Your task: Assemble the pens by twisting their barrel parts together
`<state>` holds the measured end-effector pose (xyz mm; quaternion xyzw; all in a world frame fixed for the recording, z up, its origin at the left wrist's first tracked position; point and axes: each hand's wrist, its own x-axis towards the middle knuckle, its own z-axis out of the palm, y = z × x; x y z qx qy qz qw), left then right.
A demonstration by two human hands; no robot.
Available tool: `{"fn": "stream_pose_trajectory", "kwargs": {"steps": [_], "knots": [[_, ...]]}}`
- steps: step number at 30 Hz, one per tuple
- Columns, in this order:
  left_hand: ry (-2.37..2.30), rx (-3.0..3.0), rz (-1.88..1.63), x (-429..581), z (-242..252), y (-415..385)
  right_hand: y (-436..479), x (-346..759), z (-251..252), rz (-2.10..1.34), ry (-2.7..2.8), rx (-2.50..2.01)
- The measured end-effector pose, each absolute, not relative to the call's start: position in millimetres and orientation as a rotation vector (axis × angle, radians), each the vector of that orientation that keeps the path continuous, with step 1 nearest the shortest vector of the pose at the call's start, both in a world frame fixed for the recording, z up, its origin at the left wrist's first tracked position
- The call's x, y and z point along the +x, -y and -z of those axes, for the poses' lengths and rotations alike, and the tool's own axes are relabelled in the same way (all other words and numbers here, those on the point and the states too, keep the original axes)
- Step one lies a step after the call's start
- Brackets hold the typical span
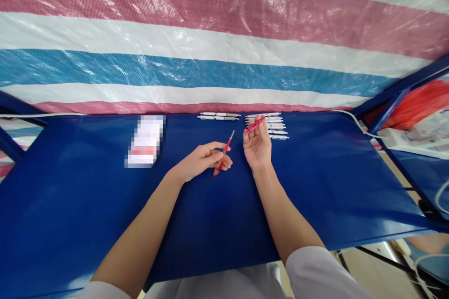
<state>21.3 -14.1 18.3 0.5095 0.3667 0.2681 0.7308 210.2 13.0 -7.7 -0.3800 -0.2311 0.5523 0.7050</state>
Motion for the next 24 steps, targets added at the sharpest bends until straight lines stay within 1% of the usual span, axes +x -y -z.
{"fn": "stream_pose_trajectory", "kwargs": {"steps": [7,13,19,24], "knots": [[-0.782,1.0,-0.735,12.7,-11.5,8.6,-10.3,208.6,0.0,-1.234,0.483,-0.801],[-0.805,0.944,-0.848,7.2,-12.1,3.9,-6.1,210.9,-9.6,-1.102,0.737,-0.975],[-0.828,0.906,-0.944,5.7,-12.2,0.4,-24.1,216.5,-21.4,-0.947,1.314,-1.13],[-0.84,0.877,-1.045,2.4,-10.4,-4.0,-47.6,219.0,-24.9,-0.662,1.86,-1.215]]}}
